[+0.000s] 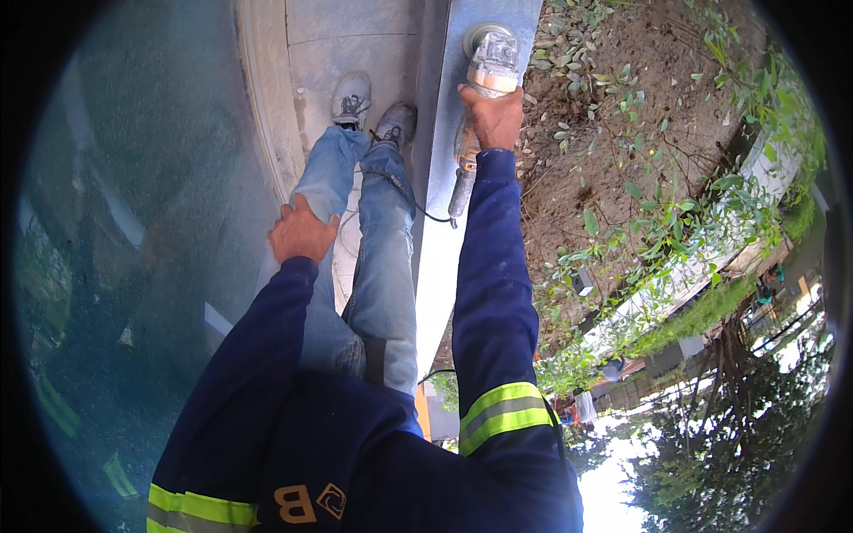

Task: The person uses an angle grinder to smooth a concrete curb edge. The person holds the tool with both hands and moves it along the curb surface, generating dust as the grinder abrades the concrete.

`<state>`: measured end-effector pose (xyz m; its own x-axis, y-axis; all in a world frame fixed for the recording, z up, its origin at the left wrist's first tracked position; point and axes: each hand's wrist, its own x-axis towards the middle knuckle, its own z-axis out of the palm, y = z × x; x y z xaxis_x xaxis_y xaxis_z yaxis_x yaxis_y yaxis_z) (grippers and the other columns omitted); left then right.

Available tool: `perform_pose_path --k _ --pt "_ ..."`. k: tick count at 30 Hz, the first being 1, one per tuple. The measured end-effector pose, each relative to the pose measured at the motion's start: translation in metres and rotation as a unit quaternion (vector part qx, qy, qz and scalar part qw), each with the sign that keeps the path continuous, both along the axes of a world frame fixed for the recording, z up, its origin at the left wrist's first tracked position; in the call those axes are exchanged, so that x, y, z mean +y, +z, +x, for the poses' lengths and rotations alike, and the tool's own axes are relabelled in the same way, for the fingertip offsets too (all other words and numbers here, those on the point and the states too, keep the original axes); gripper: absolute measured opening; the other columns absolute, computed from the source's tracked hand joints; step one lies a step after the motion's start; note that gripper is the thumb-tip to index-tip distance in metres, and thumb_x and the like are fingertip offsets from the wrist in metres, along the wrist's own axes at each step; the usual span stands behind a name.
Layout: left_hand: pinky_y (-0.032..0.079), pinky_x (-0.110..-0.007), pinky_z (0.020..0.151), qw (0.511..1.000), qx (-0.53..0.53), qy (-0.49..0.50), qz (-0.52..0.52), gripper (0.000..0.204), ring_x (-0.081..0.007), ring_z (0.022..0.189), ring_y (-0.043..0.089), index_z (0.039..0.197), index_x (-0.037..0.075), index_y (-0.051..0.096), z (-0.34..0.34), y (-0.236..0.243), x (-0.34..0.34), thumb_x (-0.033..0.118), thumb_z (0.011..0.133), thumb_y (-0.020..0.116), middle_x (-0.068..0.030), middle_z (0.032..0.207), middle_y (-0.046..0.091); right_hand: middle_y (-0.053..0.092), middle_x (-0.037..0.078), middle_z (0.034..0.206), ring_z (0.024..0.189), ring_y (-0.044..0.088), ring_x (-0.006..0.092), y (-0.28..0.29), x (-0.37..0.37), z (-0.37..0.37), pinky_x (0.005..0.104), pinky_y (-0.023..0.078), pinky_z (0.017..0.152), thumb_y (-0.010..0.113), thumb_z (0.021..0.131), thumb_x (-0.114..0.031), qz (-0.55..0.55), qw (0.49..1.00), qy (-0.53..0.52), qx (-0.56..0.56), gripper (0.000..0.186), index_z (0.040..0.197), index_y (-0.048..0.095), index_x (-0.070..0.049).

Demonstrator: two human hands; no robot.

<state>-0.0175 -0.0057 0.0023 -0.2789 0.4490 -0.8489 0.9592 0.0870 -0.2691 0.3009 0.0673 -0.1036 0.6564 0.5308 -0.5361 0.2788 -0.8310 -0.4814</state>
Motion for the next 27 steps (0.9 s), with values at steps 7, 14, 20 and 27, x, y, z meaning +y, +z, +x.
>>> perform_pose_path --k 7,14,20,27 --pt "0.047 -0.07 0.104 0.999 -0.018 0.041 -0.006 0.075 -0.0481 0.118 0.067 0.136 0.005 0.057 -0.003 -0.001 0.0 0.055 0.084 0.078 -0.0259 0.129 0.066 0.075 0.022 0.113 0.099 0.074 0.0313 -0.012 -0.032 0.021 0.0405 0.057 0.093 0.094 0.071 -0.03 0.04 0.999 -0.031 0.011 0.073 0.124 0.061 0.009" --pt "0.047 -0.071 0.102 0.999 -0.015 0.039 -0.014 0.075 -0.0482 0.119 0.067 0.137 0.004 0.057 -0.003 0.001 0.001 0.054 0.084 0.077 -0.0262 0.129 0.066 0.076 0.024 0.114 0.103 0.075 0.0336 0.009 -0.023 -0.012 0.0419 0.057 0.094 0.093 0.071 -0.032 -0.002 0.998 0.029 0.047 0.072 0.121 0.061 0.008" --pt "0.048 -0.071 0.101 0.999 -0.017 0.034 -0.006 0.076 -0.0484 0.119 0.067 0.137 0.004 0.057 -0.006 -0.003 -0.004 0.054 0.083 0.078 -0.0262 0.129 0.066 0.076 0.025 0.111 0.099 0.075 0.0363 0.009 0.023 -0.012 0.0426 0.057 0.092 0.092 0.069 -0.037 -0.019 0.999 0.047 0.006 0.074 0.119 0.061 0.008" --pt "0.049 -0.07 0.101 0.999 -0.015 0.047 -0.009 0.077 -0.0475 0.118 0.068 0.138 0.005 0.057 -0.009 -0.001 -0.001 0.055 0.083 0.078 -0.0255 0.129 0.066 0.075 0.022 0.114 0.103 0.074 0.0336 0.006 0.0 0.002 0.0419 0.056 0.094 0.094 0.07 -0.034 0.038 0.999 0.004 0.035 0.075 0.123 0.061 0.008"
